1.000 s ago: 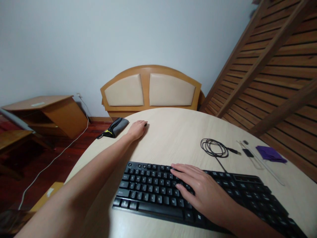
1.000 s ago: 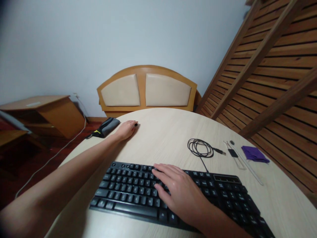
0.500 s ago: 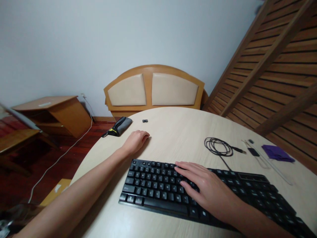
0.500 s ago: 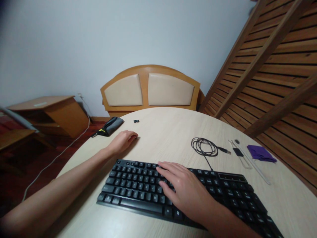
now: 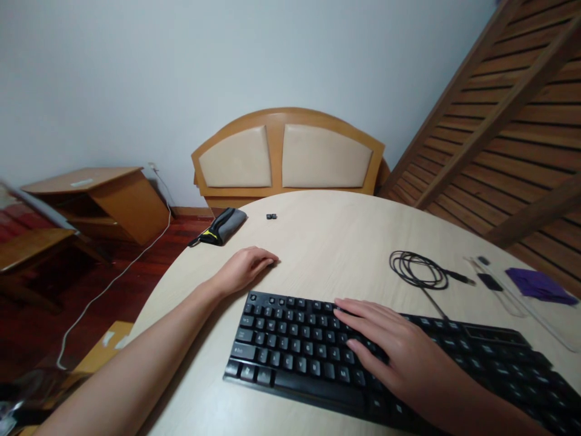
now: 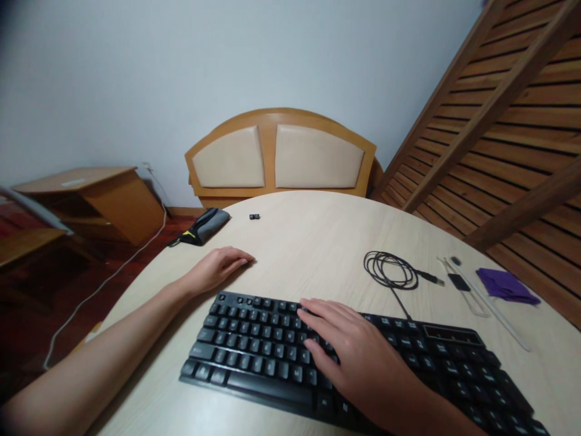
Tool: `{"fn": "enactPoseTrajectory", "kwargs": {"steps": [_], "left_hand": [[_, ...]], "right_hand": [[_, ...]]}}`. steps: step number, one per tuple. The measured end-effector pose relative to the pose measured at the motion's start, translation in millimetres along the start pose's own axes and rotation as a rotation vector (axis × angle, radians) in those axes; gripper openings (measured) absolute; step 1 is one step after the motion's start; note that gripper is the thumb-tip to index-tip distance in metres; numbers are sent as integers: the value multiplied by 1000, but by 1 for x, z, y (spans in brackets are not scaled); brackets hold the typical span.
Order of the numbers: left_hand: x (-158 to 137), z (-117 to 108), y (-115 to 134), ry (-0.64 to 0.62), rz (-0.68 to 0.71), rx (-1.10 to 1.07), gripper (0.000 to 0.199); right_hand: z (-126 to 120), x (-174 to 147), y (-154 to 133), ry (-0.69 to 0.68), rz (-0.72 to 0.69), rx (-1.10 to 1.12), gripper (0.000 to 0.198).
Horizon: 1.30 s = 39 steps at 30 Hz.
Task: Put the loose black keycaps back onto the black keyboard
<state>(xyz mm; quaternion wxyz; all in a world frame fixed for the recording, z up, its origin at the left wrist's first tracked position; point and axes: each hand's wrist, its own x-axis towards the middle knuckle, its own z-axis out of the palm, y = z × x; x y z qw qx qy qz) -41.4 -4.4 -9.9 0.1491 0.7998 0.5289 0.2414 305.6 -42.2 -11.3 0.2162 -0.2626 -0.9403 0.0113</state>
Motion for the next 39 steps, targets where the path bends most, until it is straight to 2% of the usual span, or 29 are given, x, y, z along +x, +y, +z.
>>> {"fn": "enactPoseTrajectory", "kwargs": {"steps": [6,13,18,23,39], "left_hand": [[-6,-8,3,6,49,39,28],[-5,-8,0,-12,21,132,18],[-11,-22,22,-30,14,-91,23],[-18,-29,44,-186,-21,-266,19],[-18,-21,49,-342,-38,-405,21]], "right_hand": [[1,1,1,26,-22,-28,37],[-1,1,0,34,-24,-29,36],[0,2,0,41,-26,-21,36],[0,1,1,40,-25,-29,36],[1,-1,1,42,-7,13,36]]}}
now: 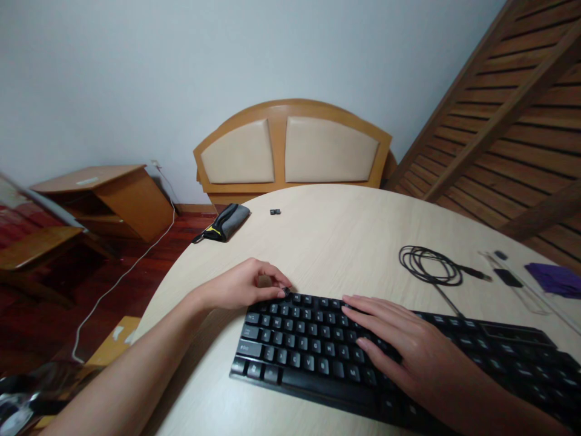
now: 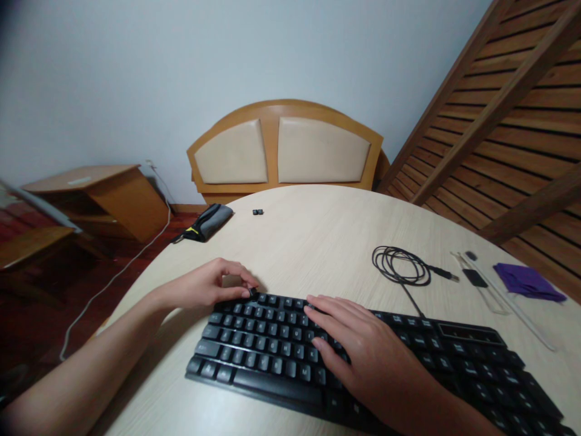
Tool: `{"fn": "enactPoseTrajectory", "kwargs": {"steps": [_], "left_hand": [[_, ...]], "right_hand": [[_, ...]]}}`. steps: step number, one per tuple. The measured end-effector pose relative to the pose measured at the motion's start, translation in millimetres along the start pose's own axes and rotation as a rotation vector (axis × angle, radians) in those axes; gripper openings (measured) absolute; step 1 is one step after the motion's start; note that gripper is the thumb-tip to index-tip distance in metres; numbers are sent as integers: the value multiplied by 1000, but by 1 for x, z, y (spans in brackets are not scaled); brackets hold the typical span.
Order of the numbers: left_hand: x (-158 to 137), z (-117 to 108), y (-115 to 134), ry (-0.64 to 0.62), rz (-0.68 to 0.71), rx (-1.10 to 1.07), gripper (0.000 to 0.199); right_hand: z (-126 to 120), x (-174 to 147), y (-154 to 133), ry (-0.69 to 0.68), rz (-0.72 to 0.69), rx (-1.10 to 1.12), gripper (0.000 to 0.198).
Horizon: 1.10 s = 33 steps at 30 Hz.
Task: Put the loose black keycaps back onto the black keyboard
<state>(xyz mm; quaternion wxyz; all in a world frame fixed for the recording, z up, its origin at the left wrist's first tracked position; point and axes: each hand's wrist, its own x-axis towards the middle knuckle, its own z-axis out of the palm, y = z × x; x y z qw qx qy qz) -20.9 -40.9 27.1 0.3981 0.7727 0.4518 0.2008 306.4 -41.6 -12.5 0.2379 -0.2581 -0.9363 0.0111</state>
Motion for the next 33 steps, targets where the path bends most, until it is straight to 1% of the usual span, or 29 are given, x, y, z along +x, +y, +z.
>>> {"fn": "enactPoseTrajectory", "kwargs": {"steps": [5,10,19,28,33], "left_hand": [[0,0,3,-19,23,10,22],[0,0,6,-26,38,53,21],[-1,-1,15,-27,151,247,18],[0,2,17,-31,185,305,18],[0,3,16,-18,172,317,17]], "right_hand": [[-1,1,-1,3,13,25,36],[0,1,0,-3,4,5,36],[0,2,0,6,-5,3,36],[-1,1,0,8,21,44,37],[1,-1,0,0,28,51,38]]}}
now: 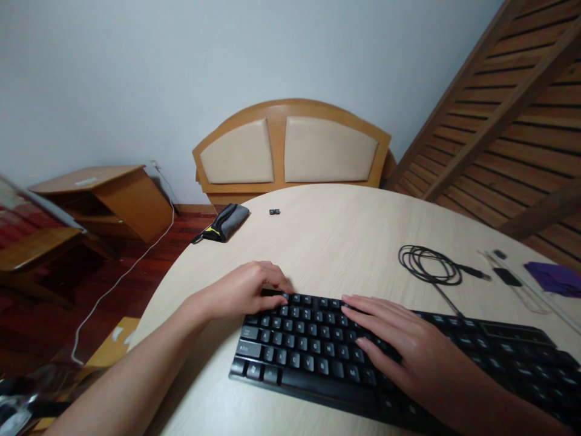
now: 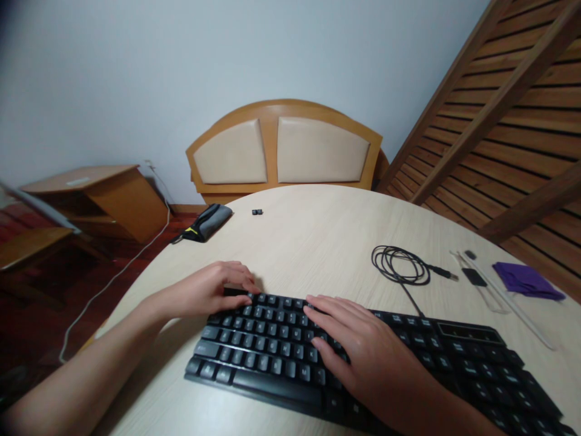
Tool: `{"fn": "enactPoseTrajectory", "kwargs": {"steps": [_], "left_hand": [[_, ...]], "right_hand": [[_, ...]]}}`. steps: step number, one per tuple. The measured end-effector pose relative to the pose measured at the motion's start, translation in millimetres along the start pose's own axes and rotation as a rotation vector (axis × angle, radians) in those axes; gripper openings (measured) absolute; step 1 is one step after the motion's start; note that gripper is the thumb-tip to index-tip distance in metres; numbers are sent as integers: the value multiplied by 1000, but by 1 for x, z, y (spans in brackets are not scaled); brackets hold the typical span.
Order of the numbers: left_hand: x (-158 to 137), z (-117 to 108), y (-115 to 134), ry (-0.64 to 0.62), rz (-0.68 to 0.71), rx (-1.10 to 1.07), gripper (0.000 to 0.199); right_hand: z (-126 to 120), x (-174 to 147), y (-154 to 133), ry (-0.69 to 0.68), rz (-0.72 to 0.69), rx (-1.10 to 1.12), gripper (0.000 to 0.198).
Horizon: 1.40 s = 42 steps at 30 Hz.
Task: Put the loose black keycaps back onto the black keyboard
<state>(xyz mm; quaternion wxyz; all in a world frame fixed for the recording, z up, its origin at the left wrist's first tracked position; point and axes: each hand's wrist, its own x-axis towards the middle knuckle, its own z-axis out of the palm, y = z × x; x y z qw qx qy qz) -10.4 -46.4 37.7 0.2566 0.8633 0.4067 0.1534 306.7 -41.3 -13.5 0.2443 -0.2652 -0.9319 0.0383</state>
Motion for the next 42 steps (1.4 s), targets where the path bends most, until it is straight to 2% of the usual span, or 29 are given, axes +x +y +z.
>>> {"fn": "enactPoseTrajectory", "kwargs": {"steps": [6,13,29,32,36,42], "left_hand": [[-2,2,-1,27,-114,11,16],[-2,3,-3,32,-54,6,15],[-3,3,-5,30,-99,-66,16],[-3,5,-2,37,-124,21,14],[-4,6,8,46,-153,247,15],[-4,4,17,43,-227,273,18]], "right_hand": [[1,-1,0,7,-13,-19,36],[0,-1,0,16,1,12,37],[0,0,-1,-11,-22,-45,36],[0,1,-1,-10,-21,-45,36],[0,1,-1,-11,-20,-46,36],[1,0,-1,-8,-31,-59,36]]}}
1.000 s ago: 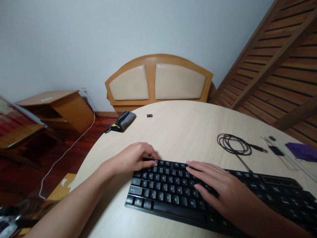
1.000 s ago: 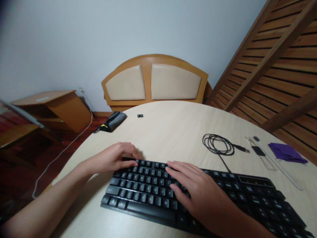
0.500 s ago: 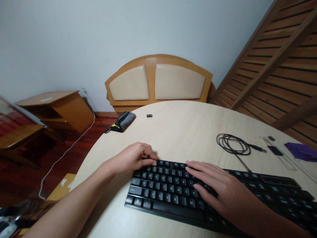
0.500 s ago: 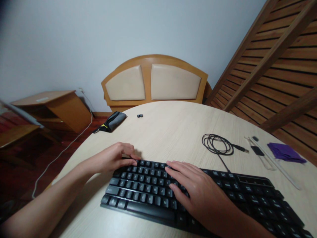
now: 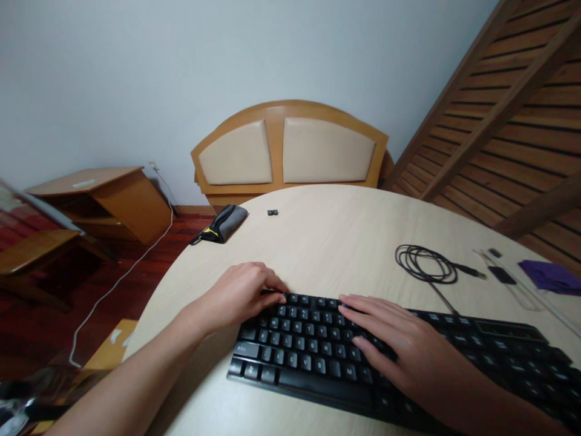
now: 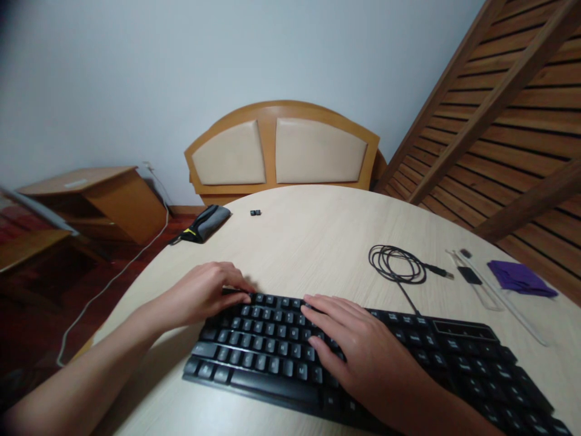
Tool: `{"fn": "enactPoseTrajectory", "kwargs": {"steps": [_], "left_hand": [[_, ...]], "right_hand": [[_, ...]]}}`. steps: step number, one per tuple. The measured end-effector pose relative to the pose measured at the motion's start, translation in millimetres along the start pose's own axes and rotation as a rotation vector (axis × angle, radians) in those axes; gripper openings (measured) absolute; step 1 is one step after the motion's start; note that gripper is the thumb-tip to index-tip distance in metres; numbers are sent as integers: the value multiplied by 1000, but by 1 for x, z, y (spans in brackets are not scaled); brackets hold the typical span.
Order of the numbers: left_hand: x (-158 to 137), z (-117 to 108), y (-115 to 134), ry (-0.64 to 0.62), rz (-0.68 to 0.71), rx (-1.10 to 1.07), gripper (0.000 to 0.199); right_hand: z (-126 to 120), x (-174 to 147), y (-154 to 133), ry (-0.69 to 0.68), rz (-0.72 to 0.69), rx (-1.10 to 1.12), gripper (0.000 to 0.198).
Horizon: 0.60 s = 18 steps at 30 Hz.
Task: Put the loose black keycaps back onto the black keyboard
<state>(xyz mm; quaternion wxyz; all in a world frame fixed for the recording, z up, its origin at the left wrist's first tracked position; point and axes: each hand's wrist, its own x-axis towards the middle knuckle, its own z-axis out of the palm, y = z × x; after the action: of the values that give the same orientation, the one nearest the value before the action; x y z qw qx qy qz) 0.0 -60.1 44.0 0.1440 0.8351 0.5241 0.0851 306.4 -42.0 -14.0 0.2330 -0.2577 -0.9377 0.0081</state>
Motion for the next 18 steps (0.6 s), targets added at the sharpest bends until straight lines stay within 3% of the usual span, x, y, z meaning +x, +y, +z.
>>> {"fn": "enactPoseTrajectory", "kwargs": {"steps": [6,18], "left_hand": [[0,3,1,-3,-105,81,17],[0,8,1,-34,-142,-119,25]], "right_hand": [[0,-1,0,-2,-5,-2,37],[1,0,0,1,10,12,36]]}}
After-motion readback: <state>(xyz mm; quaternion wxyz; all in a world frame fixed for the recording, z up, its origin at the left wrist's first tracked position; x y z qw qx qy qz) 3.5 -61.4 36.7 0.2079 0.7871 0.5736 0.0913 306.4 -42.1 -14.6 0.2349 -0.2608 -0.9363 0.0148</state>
